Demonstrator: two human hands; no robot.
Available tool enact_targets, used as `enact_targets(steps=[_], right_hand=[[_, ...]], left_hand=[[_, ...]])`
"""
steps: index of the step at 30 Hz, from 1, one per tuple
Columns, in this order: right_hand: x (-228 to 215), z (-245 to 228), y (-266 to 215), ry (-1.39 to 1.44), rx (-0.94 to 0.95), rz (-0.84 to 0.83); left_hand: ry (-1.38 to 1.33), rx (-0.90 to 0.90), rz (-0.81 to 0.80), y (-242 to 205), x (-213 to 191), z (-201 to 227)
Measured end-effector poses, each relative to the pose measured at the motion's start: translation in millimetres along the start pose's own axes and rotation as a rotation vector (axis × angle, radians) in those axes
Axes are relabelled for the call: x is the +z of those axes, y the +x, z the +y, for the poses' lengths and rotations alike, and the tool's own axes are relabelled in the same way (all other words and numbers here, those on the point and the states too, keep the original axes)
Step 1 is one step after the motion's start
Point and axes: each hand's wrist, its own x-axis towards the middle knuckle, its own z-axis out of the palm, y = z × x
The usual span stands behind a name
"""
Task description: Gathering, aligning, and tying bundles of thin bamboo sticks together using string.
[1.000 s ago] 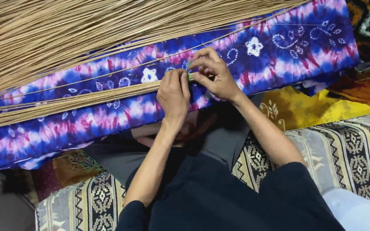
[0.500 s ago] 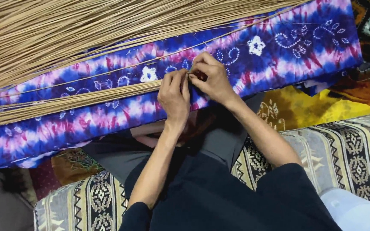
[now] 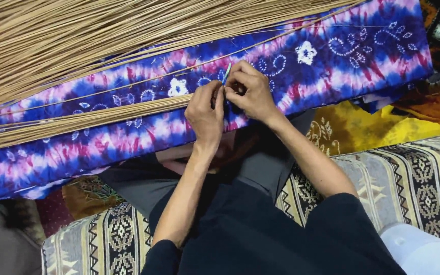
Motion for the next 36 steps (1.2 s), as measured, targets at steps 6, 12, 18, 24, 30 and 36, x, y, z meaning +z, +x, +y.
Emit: enact_targets(steps=[6,12,18,24,30,36], right_hand=[[-2.1,-0.1,0.0,0.01,-0.015,0.007],[-6.9,0.9,-1.2,0.032,-0.048,-0.027],[-19.3,-8.2,-1.3,0.128,-0.05,-0.045],[-20.1,-2.5,-8.3,-0.002,-0.164,-0.04],[-5.3,12.7,-11.6,-0.206,-0.248,-0.041],[-4.8,2.7,-1.9,-0.208,-0.241,-0.071]], left_hand=[[0.125,0.053,-0.099,1.7,-4.2,2.9],[0.069,0.018,-0.209,-0.2,-5.6,5.2],[0.046,-0.021,-0.194,-2.7,-1.6,9.7],[0.03,-0.024,-0.173,-2.3,-2.0,12.3],[0.035,-0.016,-0.132,-4.0,2.2,8.4],[0.002,-0.006,-0.146,-2.4,-7.2,9.5]])
